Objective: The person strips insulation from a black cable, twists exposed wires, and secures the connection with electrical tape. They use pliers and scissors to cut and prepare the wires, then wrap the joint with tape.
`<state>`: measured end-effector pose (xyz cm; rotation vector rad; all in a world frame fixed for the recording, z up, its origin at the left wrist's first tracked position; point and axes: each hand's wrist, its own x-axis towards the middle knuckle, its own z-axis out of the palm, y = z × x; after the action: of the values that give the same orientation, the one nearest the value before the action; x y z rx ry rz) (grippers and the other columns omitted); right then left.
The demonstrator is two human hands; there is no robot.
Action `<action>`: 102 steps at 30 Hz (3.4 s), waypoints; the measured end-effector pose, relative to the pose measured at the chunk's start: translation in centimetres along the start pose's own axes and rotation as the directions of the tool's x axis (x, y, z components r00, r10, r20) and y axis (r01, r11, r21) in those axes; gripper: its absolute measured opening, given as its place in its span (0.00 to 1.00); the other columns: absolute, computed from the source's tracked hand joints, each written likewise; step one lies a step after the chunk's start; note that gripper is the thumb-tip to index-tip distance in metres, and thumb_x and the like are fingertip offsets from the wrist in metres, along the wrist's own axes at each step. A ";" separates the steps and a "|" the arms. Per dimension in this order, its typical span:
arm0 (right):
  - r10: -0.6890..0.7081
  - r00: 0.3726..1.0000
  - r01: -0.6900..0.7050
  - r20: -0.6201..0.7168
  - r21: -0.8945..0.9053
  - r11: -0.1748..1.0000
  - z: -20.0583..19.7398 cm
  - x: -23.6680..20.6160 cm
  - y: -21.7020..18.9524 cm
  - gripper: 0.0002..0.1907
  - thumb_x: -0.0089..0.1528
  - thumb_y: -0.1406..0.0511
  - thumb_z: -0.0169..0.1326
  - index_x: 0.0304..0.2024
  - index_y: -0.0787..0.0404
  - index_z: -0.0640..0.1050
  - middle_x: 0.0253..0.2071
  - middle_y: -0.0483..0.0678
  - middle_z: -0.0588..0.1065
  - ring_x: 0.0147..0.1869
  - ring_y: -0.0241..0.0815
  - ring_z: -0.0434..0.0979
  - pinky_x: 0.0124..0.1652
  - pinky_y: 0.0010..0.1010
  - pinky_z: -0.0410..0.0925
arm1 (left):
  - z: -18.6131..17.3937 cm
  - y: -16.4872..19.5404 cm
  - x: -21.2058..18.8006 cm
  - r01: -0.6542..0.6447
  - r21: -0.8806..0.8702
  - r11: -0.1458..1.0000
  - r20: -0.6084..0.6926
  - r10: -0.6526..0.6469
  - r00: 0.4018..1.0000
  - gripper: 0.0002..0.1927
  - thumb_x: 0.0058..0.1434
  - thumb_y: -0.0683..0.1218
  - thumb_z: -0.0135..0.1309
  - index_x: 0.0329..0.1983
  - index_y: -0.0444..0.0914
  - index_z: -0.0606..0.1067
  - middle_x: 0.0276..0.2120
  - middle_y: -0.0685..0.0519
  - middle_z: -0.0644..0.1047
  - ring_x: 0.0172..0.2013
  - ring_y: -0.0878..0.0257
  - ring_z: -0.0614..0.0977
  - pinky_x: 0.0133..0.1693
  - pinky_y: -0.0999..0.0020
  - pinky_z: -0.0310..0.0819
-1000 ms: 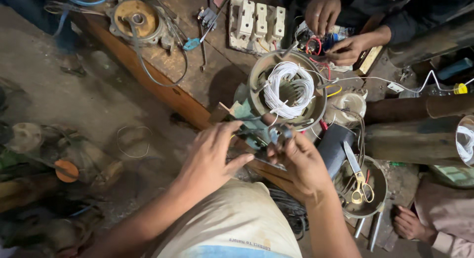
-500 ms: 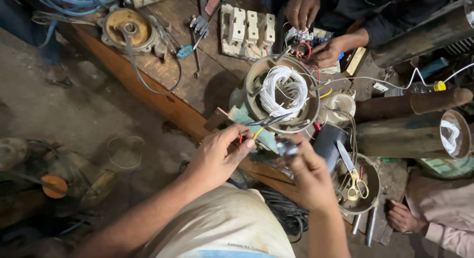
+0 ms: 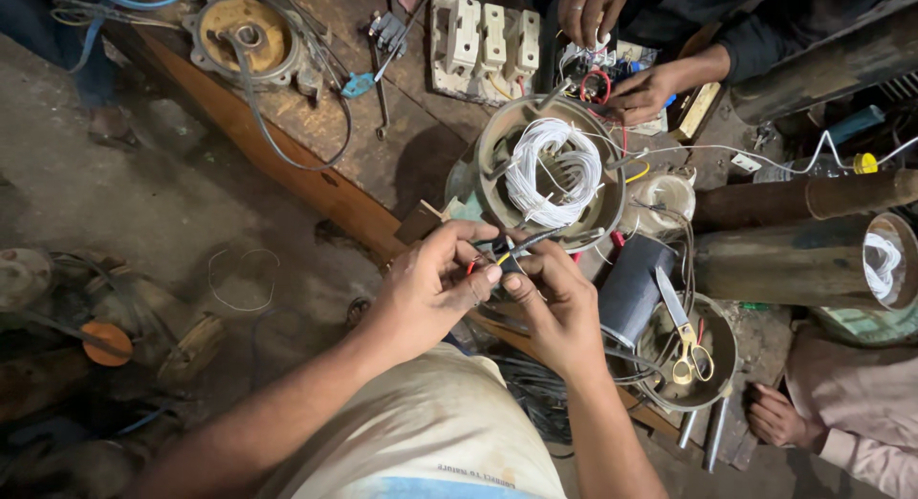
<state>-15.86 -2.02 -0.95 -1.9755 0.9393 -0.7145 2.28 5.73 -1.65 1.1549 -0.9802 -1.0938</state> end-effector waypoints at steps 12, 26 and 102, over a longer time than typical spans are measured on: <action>0.018 1.000 -0.018 0.006 -0.081 0.997 -0.8 -0.3 0.1 0.12 0.62 0.65 0.62 0.38 0.69 0.77 0.54 0.52 0.78 0.51 0.41 0.77 0.49 0.29 0.70 | 0.0 0.6 0.6 -0.244 0.290 0.925 -0.070 0.275 0.959 0.11 0.64 0.42 0.60 0.50 0.35 0.79 0.41 0.49 0.83 0.42 0.59 0.86 0.44 0.65 0.79; 0.097 0.995 -0.084 0.002 0.529 0.844 -1.1 -0.7 -1.3 0.19 0.63 0.76 0.56 0.57 0.65 0.71 0.61 0.49 0.66 0.47 0.32 0.66 0.46 0.23 0.65 | 0.9 1.4 1.5 -0.207 0.345 0.915 -0.136 0.267 0.954 0.13 0.62 0.47 0.64 0.29 0.33 0.76 0.30 0.50 0.76 0.27 0.58 0.79 0.29 0.63 0.71; 0.133 0.936 -0.278 0.326 0.453 0.847 -6.9 1.8 2.1 0.17 0.67 0.64 0.51 0.57 0.62 0.74 0.22 0.37 0.68 0.22 0.27 0.63 0.22 0.22 0.57 | 6.3 1.2 0.7 -0.175 0.729 0.662 -0.097 0.353 0.931 0.10 0.60 0.50 0.61 0.37 0.39 0.79 0.32 0.49 0.78 0.39 0.49 0.78 0.41 0.55 0.69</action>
<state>-20.77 -7.29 1.04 -1.4445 0.6957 -0.4694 -3.56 3.92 0.54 1.6487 -1.3912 -0.2926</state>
